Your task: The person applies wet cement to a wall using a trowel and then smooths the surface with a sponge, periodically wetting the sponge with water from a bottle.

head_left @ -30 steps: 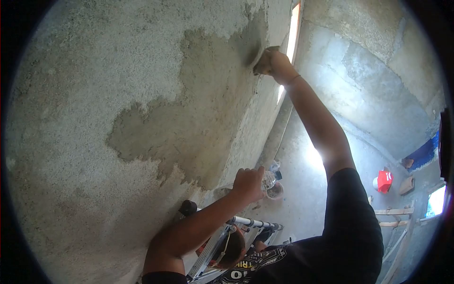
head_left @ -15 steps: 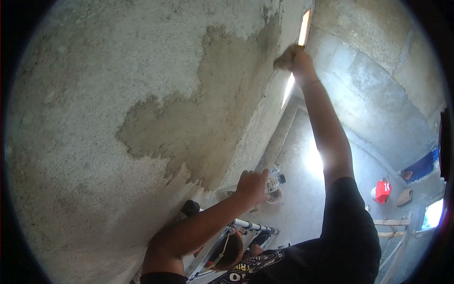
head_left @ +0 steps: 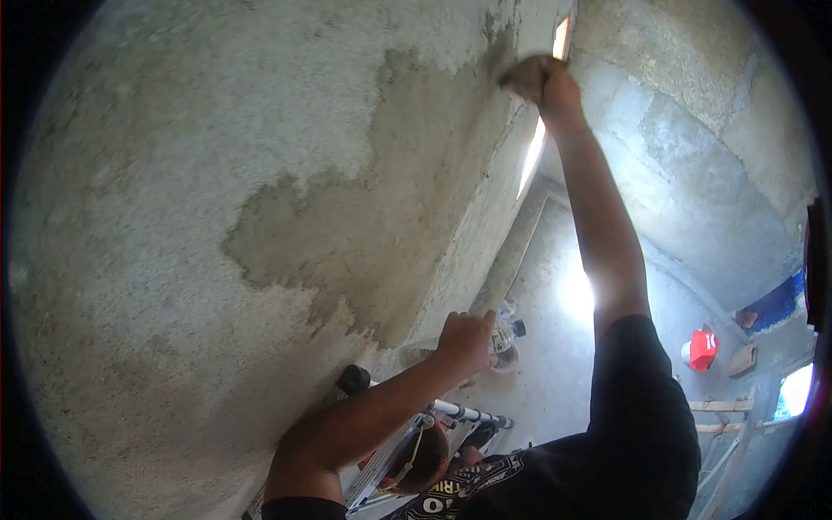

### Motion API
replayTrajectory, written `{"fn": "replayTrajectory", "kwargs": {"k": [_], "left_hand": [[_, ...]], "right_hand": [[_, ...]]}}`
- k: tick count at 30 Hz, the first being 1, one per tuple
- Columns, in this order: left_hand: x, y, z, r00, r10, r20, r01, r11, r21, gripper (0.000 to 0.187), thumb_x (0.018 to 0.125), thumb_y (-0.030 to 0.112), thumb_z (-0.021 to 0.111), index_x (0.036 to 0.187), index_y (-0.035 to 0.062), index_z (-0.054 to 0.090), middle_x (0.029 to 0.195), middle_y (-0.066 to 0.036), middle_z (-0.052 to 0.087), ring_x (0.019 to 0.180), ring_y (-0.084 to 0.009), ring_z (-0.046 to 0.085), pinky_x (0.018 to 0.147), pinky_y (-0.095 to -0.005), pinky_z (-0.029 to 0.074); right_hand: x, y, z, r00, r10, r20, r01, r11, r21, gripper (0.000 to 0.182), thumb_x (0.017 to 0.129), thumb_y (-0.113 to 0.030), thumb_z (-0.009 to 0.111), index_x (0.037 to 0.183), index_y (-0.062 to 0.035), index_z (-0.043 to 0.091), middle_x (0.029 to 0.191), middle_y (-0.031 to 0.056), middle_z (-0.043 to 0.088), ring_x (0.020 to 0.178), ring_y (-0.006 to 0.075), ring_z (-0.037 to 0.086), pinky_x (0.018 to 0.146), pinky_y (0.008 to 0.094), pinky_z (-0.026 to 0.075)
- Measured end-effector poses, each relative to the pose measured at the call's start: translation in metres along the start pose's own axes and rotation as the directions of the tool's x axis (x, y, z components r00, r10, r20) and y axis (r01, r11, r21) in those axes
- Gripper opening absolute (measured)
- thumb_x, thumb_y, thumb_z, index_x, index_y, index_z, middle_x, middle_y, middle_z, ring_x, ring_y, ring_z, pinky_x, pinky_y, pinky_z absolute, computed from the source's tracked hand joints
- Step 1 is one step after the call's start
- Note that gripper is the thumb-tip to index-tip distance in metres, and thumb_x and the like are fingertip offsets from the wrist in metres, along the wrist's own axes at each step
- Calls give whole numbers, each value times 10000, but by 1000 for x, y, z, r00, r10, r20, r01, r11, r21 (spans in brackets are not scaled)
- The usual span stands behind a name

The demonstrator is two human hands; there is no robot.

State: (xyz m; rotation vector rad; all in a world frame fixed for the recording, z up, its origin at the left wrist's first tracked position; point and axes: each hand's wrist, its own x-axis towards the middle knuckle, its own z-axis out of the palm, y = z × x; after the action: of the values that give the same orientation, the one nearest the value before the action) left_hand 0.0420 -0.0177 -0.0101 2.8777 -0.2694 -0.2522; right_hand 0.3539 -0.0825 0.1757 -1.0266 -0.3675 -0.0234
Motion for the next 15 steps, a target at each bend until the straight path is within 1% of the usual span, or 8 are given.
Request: {"fn": "replayTrajectory", "kwargs": {"k": [2,5,7,8,10,11,13,15], "left_hand": [[1,-1,2,1000,-6,-19,6,1000,-15,614,624,397,815,1050,57,532,878,-122,665,857,-277,655,775,-385,462],[3,-2,7,1000,-10,-11,10,1000,8,616,617,392,817,1052,55,538,870,-121,667,851,-275,657,770,-383,465],[2,0,8,1000,0,-22,0,1000,16,623,611,386,819,1057,52,541,856,-120,668,841,-276,659,767,-384,468],[3,0,7,1000,-1,-16,1,1000,23,623,611,386,819,1057,52,541,856,-120,668,841,-276,659,767,-384,468],[2,2,7,1000,-5,4,5,1000,-13,632,611,384,820,1070,49,543,845,-120,668,833,-274,660,767,-381,467],[-1,2,11,1000,-7,22,7,1000,-16,632,611,384,820,1070,49,543,845,-120,668,833,-274,660,767,-381,467],[-1,3,14,1000,29,-4,-29,1000,4,640,606,376,825,1079,47,546,840,-122,668,826,-274,661,760,-382,468],[0,3,10,999,37,2,-37,999,-5,645,604,373,827,1085,46,548,842,-123,668,825,-275,661,759,-383,469]], "right_hand": [[17,57,-51,999,48,-6,-46,897,-439,296,932,-215,459,975,26,627,928,157,659,835,255,667,688,357,535],[-7,91,-49,951,274,-145,-310,846,-434,340,940,-259,452,1098,18,569,1005,127,635,850,247,641,667,373,520],[11,111,-51,954,300,28,-278,913,-297,296,938,-230,456,1050,19,571,946,128,626,826,250,637,638,367,507],[43,113,-47,980,180,85,-116,863,-491,268,939,-216,457,1025,8,575,915,118,615,809,242,629,624,364,497],[54,76,-18,994,35,102,20,873,-488,238,940,-197,456,987,-2,584,890,112,608,798,230,622,612,357,486],[40,35,8,1000,12,29,-3,952,-305,236,941,-192,454,975,-2,591,897,114,613,803,227,622,614,352,485],[103,29,-14,960,-23,280,11,999,44,345,989,-221,379,954,33,610,860,126,660,732,199,614,681,312,503],[74,8,-17,972,-116,206,133,989,-67,364,996,-213,354,977,42,614,859,127,660,735,197,613,705,316,507]]}}
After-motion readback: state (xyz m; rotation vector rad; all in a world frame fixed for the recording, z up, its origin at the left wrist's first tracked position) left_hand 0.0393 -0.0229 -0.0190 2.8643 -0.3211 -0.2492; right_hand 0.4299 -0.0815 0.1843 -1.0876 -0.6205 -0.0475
